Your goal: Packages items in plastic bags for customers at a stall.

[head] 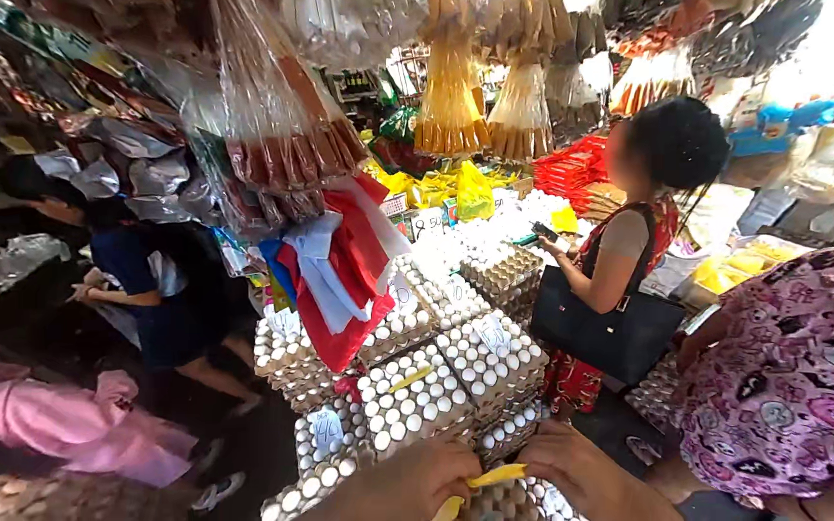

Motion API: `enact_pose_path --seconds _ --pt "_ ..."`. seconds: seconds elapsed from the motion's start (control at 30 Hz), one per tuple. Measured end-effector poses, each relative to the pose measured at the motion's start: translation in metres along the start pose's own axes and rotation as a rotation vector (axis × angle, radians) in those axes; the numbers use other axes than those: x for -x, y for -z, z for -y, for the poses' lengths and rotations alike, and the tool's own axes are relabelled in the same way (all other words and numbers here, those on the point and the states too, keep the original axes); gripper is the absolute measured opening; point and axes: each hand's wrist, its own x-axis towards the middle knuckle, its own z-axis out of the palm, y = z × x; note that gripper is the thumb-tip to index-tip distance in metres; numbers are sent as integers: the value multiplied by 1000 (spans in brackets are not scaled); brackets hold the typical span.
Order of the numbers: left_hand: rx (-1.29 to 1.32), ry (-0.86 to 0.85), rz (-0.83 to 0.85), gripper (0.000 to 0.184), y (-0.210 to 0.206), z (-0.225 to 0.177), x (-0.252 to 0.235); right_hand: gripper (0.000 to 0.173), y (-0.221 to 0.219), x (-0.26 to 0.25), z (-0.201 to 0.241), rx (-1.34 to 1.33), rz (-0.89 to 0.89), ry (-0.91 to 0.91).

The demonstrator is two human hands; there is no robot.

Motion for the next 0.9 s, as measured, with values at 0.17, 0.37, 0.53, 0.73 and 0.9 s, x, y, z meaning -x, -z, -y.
enact_pose_path --seconds 0.17,0.37,0.53,0.73,0.9 --pt "229 -94 -344 17 12 -56 -28 29 -17 -26 -23 -713 -402 38" --pt "252 -46 -1024 10 -5 -38 -35 16 -121 -87 79 -1529 -760 -309" --pt "88 192 -998 10 -31 -2 0 29 -147 -64 73 -1492 -526 -190" --pt "154 333 -853 12 -77 22 35 34 -124 -50 38 -941 -225 -377" --pt "412 218 -831 12 -95 17 25 32 -96 -33 39 -709 -223 -301"
